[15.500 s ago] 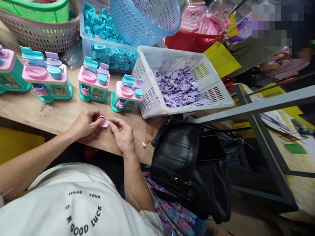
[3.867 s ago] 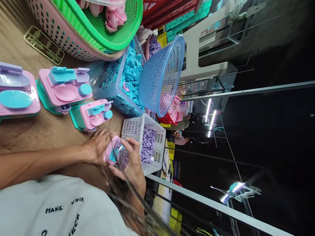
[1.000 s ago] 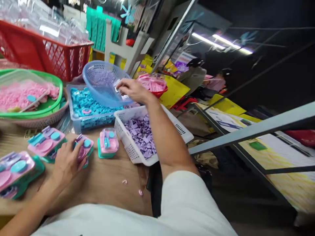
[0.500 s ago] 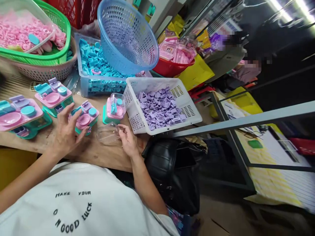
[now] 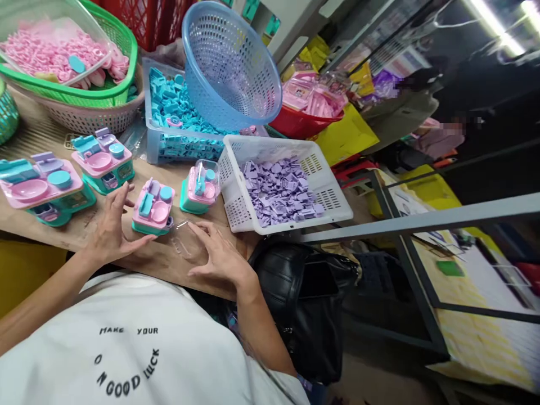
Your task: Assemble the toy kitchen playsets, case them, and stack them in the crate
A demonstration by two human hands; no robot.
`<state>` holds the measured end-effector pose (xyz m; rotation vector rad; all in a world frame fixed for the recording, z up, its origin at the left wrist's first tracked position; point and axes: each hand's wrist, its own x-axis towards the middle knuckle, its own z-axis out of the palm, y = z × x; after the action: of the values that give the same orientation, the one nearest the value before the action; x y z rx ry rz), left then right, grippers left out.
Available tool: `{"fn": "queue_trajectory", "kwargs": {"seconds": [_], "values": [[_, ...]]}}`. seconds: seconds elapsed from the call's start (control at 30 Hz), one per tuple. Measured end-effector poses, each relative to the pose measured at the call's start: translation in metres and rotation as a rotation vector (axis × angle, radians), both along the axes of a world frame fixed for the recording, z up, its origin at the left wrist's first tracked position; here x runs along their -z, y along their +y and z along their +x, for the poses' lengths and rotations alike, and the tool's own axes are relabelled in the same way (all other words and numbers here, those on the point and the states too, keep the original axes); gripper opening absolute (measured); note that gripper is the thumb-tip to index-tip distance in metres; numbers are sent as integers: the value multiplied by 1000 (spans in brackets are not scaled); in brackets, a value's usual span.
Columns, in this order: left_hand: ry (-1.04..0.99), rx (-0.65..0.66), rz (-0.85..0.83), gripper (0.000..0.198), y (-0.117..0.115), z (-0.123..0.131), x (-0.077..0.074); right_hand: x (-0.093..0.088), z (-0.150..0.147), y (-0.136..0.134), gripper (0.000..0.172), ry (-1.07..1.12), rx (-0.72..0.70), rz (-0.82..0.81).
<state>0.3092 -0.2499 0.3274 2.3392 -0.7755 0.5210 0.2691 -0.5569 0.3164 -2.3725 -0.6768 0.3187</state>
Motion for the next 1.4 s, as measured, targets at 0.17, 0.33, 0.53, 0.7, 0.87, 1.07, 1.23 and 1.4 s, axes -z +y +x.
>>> {"fn": "queue_trajectory", "kwargs": {"seconds": [0.17, 0.33, 0.53, 0.7, 0.87, 1.07, 1.23, 1.4], "values": [[245, 177, -53, 128, 21, 33, 10, 6, 23, -1, 119, 10, -220, -54], [566, 325, -8, 128, 18, 57, 8, 7, 30, 5, 112, 57, -193, -66], [512, 217, -189, 128, -16, 36, 31, -45, 9, -1, 119, 72, -138, 259], [389, 155, -306, 109, -40, 23, 37, -91, 22, 31, 109, -293, 20, 61], [296, 164, -342, 97, -46, 19, 39, -92, 47, 68, 105, -326, -73, -182], [369, 125, -313, 101, -46, 18, 44, -90, 55, 74, 111, -220, -89, -246], [421, 109, -250, 100, -46, 19, 43, -84, 67, 67, 108, -128, -182, -171], [451, 95, -239, 96, -45, 20, 39, -75, 72, 62, 107, -108, -167, -141]]}}
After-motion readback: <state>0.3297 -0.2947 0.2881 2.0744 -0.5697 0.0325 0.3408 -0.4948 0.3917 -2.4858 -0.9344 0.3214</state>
